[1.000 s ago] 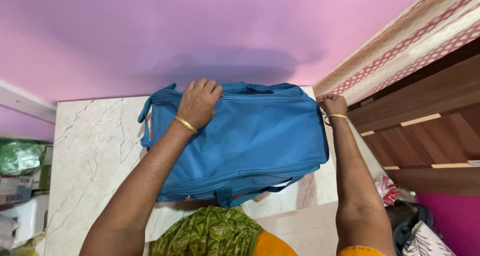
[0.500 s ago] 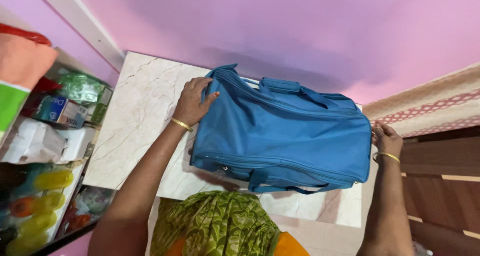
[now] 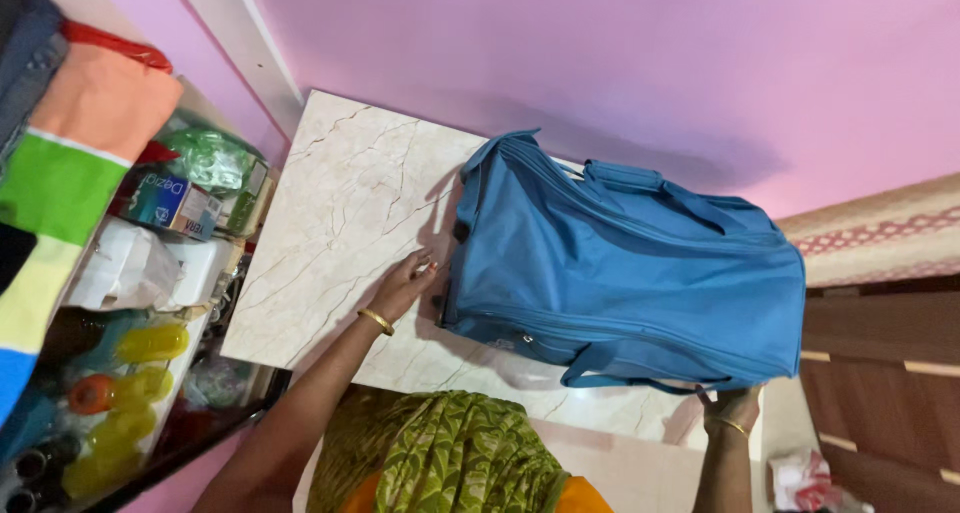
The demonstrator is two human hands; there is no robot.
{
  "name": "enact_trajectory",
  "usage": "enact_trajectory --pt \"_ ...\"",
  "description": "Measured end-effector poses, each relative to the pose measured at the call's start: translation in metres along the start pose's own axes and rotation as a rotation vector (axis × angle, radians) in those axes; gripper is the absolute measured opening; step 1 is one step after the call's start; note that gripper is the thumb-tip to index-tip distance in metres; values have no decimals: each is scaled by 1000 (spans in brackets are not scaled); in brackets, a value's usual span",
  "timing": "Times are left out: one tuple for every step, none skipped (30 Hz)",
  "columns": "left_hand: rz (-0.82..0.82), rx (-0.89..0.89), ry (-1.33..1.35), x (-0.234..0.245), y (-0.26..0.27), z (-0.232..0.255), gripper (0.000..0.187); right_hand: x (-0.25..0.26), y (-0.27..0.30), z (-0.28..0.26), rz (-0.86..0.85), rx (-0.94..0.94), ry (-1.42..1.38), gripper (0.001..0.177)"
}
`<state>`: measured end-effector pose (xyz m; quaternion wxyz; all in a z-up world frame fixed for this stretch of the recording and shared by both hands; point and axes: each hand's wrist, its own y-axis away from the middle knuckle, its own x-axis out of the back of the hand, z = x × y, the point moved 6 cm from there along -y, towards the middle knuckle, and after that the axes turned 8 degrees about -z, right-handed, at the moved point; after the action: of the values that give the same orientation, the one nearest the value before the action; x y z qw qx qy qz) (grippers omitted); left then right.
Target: The person unpacks a blue duffel bag, removing a folded shirt, a black box, a blue bottle, a yellow tube, a white charger, and a white tube. Each item is placed on a nearby shelf with other household items.
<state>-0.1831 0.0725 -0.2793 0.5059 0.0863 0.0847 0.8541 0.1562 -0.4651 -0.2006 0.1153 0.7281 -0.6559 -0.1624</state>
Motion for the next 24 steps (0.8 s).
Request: enact_trajectory --pt "-19 2 -5 3 4 -9 64 -1 14 9 41 -9 -45 67" --pt "-46 8 -12 7 11 -18 63 -1 30 19 101 -23 -89 68" --pt "-74 15 -19 12 18 -24 63 -6 46 31 161 -36 -133 68" --pt "-99 97 11 19 27 -35 63 -8 65 43 225 -45 -179 68" --pt "-122 181 38 28 37 -44 63 -12 86 58 288 -30 -231 64" --pt "-147 265 58 38 45 -52 63 -13 108 70 353 -13 -286 61" --pt "-172 275 84 45 50 -55 64 -15 128 83 412 -49 -236 56" --pt "-199 290 107 53 57 -58 64 -18 152 105 475 -91 -190 53" --pt "-225 307 129 59 62 -61 65 -21 173 125 491 -99 -166 46" --pt "-263 318 141 65 66 -63 65 -24 194 150 515 -110 -144 41" --pt "-300 330 154 69 68 -64 65 -28 215 179 499 -190 -87 45" --pt "-340 340 169 67 68 -65 65 -29 233 207 483 -268 -34 48" --pt "-368 357 156 67 71 -66 64 -36 255 239 366 -351 66 44" --pt "-392 366 142 67 70 -64 64 -44 273 270 212 -462 160 41" --pt "-416 374 128 67 68 -60 64 -49 291 302 127 -658 281 45" --pt "-434 371 149 66 68 -58 63 -62 300 324 -118 -682 782 54" --pt "-452 370 170 67 66 -55 62 -66 318 340 -192 -634 968 61" --pt "-465 372 192 68 66 -55 62 -76 330 354 -277 -586 1156 71" --pt "-455 377 176 70 64 -57 59 -74 343 370 -260 -672 1142 80" --pt "-437 377 162 73 61 -59 57 -71 355 385 -253 -752 1130 92" --pt "-441 397 90 80 59 -63 55 -66 368 395 -246 -832 1116 104" --pt "-437 407 24 84 57 -68 53 -58 374 396 -175 -882 1094 110" --pt "-435 432 41 87 57 -76 54 -52 383 397 -104 -931 1070 115" --pt "-423 446 66 90 57 -85 54 -44 384 396 -35 -966 1054 122"
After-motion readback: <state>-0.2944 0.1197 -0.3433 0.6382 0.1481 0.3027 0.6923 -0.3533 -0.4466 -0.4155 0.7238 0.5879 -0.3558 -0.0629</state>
